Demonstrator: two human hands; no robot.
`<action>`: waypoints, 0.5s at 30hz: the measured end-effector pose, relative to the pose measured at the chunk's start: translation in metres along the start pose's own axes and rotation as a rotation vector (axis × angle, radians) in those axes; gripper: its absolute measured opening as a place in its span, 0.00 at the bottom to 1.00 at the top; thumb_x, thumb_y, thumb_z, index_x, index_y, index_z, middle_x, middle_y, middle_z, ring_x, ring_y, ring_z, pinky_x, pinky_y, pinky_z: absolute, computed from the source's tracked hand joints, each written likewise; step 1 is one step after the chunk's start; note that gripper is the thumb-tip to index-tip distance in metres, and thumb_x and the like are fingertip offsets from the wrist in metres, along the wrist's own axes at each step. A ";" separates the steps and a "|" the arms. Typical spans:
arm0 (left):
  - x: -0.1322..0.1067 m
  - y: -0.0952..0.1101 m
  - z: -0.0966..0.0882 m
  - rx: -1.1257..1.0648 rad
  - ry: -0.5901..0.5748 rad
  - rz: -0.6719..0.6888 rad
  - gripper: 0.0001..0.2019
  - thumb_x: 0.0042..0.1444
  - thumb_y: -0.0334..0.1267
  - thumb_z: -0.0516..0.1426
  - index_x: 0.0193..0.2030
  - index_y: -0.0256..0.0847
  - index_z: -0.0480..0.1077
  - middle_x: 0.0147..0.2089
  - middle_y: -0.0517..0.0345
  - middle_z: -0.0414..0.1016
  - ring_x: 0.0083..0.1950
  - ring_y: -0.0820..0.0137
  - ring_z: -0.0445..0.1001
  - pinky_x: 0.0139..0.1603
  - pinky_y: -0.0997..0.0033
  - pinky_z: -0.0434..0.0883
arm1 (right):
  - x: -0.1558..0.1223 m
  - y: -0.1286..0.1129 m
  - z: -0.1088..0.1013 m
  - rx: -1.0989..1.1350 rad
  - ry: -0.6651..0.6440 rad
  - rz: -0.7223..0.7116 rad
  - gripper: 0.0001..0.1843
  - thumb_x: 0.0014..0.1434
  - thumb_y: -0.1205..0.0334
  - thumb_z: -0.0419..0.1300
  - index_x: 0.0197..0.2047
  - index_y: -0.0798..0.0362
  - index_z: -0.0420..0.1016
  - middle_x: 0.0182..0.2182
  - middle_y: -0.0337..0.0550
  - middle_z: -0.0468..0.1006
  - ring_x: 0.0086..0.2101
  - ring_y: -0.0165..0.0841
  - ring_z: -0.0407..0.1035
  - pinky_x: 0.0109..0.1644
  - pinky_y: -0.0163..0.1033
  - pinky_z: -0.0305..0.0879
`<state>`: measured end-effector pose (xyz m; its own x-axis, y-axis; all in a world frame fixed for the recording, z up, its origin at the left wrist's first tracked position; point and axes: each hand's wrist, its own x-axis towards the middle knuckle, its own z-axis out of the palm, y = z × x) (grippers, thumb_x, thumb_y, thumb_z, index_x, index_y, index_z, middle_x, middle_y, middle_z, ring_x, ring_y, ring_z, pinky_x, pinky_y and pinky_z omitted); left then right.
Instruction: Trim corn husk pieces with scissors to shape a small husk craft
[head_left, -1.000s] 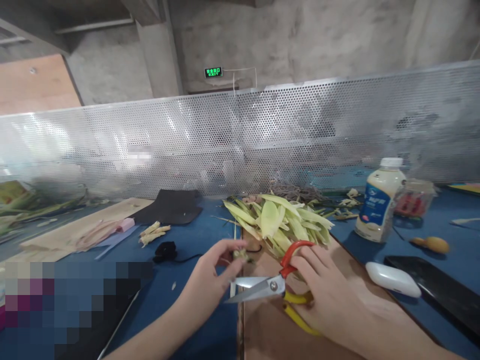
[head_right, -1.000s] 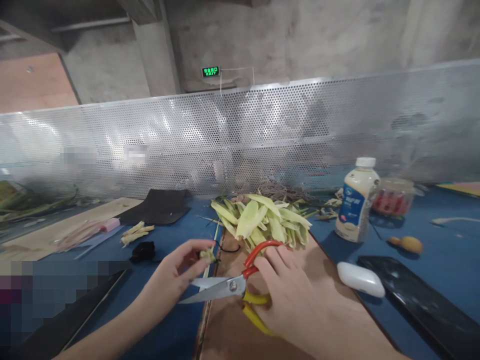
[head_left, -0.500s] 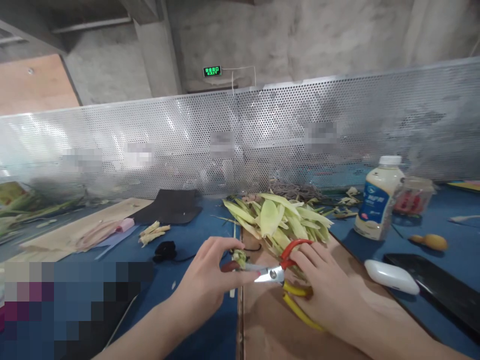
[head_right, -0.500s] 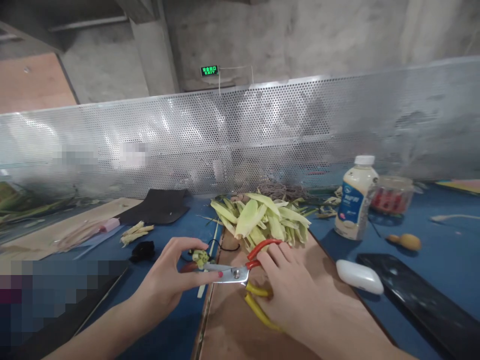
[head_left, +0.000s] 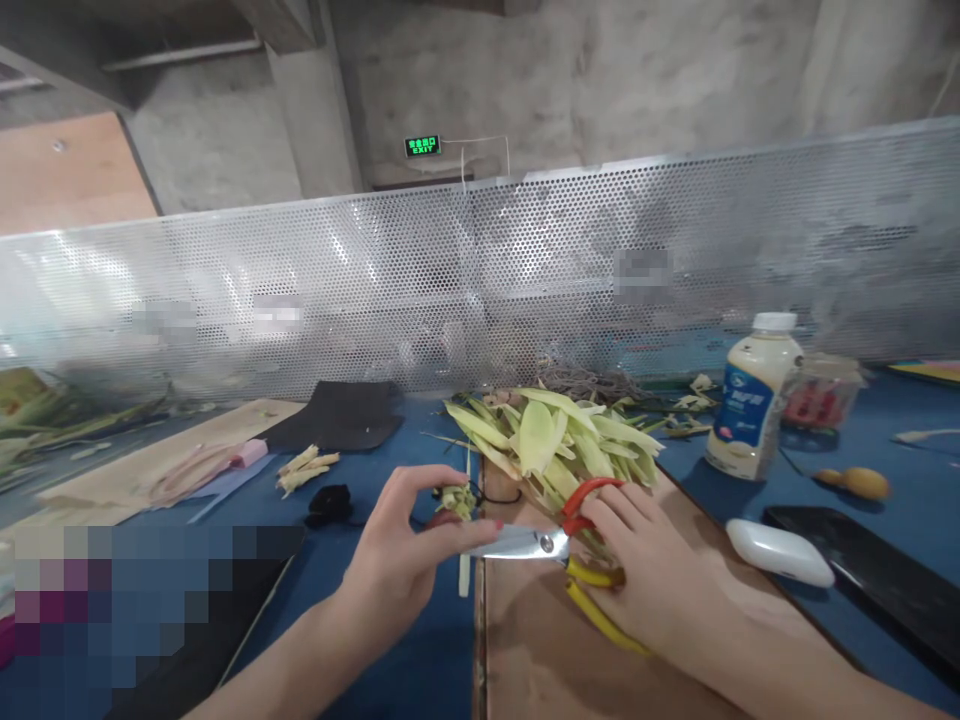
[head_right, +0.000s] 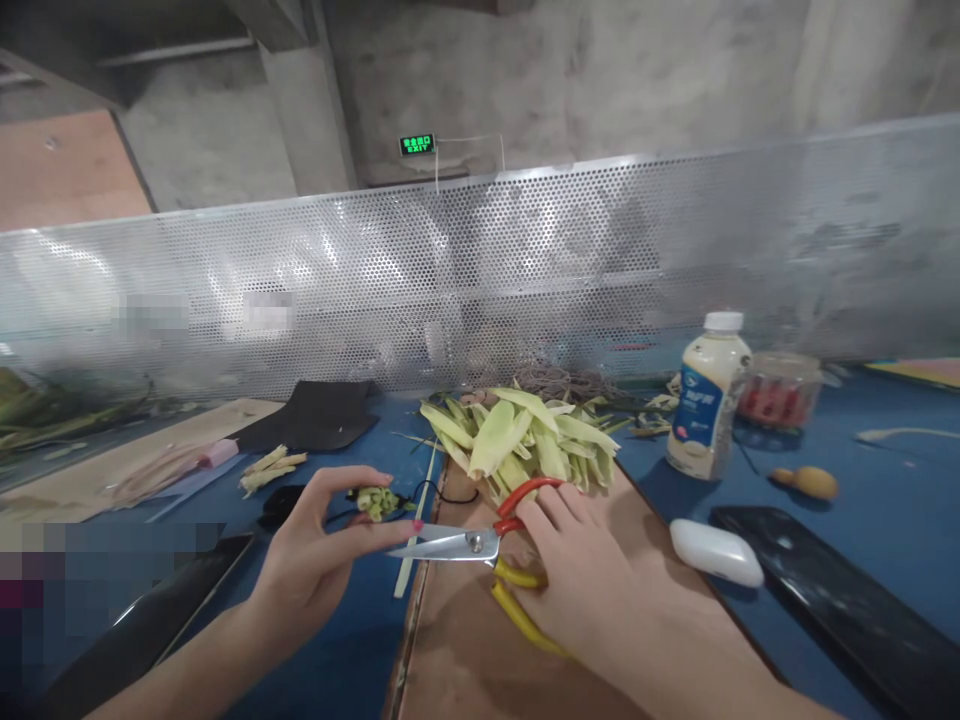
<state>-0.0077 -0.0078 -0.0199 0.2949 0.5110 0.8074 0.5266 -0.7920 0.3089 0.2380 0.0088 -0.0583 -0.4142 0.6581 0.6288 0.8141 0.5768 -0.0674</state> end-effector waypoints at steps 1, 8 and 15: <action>0.001 0.000 -0.003 0.021 -0.033 0.038 0.24 0.54 0.21 0.48 0.45 0.57 0.72 0.46 0.56 0.63 0.49 0.65 0.65 0.43 0.66 0.68 | 0.000 0.000 0.001 -0.007 0.000 0.002 0.11 0.46 0.65 0.57 0.36 0.55 0.66 0.36 0.48 0.68 0.39 0.42 0.57 0.43 0.51 0.59; 0.003 -0.001 -0.007 -0.073 -0.008 0.086 0.30 0.56 0.19 0.46 0.56 0.59 0.61 0.48 0.55 0.61 0.47 0.68 0.65 0.42 0.67 0.65 | 0.004 0.005 0.002 -0.007 0.080 0.025 0.14 0.44 0.67 0.57 0.37 0.54 0.65 0.36 0.49 0.69 0.39 0.43 0.59 0.43 0.50 0.60; 0.003 0.008 0.001 -0.353 0.134 -0.123 0.30 0.56 0.24 0.51 0.61 0.58 0.50 0.42 0.60 0.68 0.44 0.73 0.68 0.49 0.70 0.65 | 0.000 0.006 -0.003 0.333 -0.021 0.327 0.08 0.50 0.65 0.53 0.36 0.51 0.61 0.31 0.41 0.68 0.31 0.35 0.64 0.34 0.41 0.64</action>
<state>-0.0022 -0.0121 -0.0158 0.1276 0.5791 0.8052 0.2378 -0.8060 0.5420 0.2446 0.0110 -0.0564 -0.1687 0.8387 0.5177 0.7300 0.4593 -0.5062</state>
